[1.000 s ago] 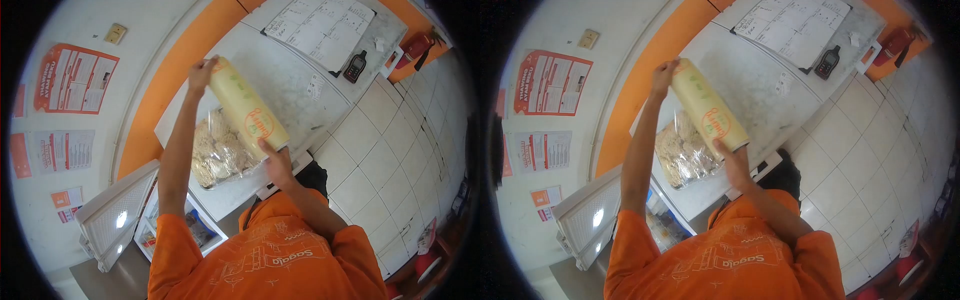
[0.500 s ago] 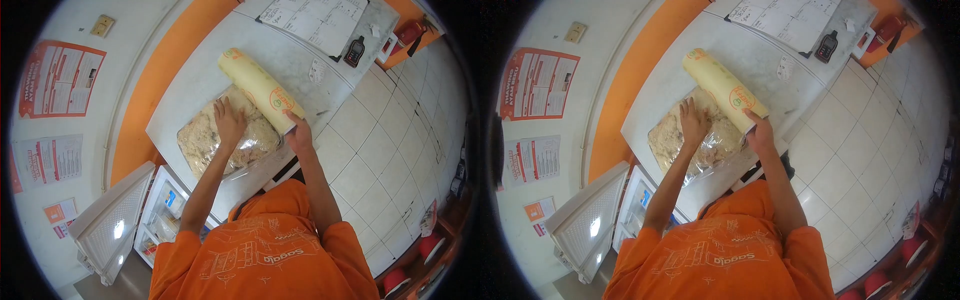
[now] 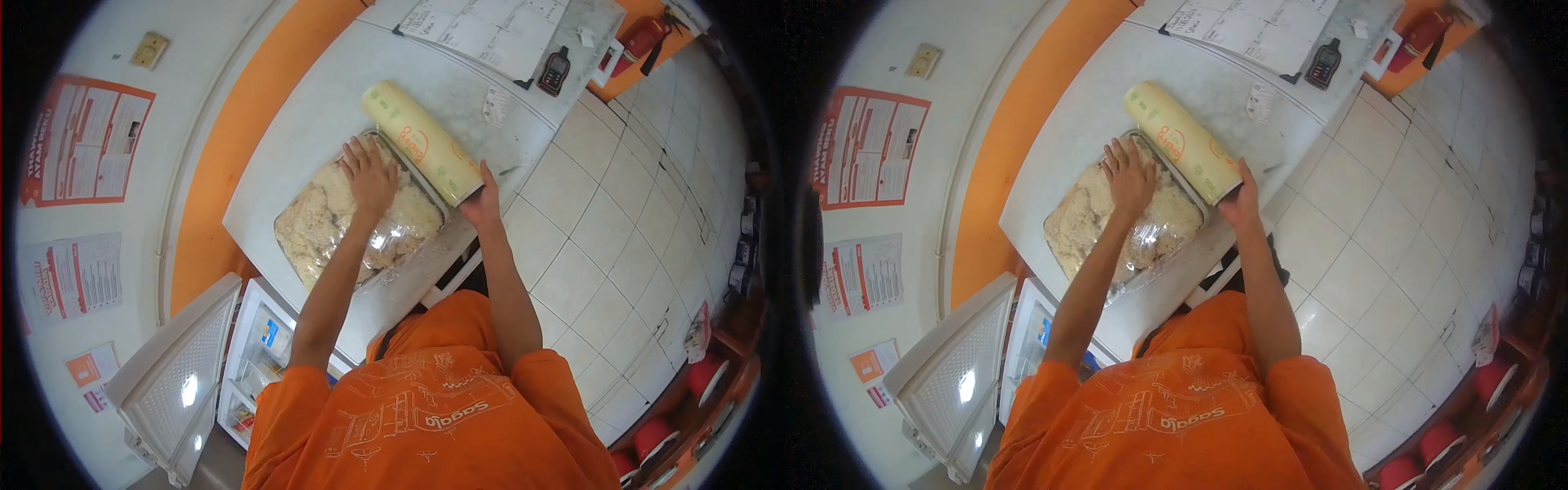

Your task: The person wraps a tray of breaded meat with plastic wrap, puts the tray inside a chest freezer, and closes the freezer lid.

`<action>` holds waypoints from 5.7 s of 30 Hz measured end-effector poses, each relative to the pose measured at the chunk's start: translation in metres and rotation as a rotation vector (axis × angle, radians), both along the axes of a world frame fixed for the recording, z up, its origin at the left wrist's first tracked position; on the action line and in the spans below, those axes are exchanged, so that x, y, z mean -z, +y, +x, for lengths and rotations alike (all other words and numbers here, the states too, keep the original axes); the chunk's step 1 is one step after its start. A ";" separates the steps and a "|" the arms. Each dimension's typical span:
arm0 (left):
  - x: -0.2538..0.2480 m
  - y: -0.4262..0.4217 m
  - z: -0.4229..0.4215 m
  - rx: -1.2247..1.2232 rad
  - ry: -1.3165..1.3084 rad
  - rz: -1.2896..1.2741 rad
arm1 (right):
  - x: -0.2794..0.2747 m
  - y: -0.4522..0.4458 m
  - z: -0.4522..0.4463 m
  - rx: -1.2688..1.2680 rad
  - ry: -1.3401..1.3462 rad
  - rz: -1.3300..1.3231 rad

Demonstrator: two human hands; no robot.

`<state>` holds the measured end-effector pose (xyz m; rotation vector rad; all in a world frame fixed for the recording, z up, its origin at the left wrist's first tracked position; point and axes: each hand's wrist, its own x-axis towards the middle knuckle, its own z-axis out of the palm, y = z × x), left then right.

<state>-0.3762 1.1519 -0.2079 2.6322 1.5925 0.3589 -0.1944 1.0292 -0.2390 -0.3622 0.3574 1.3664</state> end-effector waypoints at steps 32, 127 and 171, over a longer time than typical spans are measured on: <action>0.002 0.018 -0.009 0.076 -0.173 -0.440 | -0.063 -0.139 -0.115 -1.137 -0.454 -0.348; -0.050 -0.268 -0.130 -1.222 -1.719 -0.236 | -0.114 0.124 -0.042 -1.809 -1.694 0.270; -0.183 -0.240 -0.020 -0.773 -2.485 -1.024 | -0.178 0.073 0.038 -0.984 -1.001 -0.392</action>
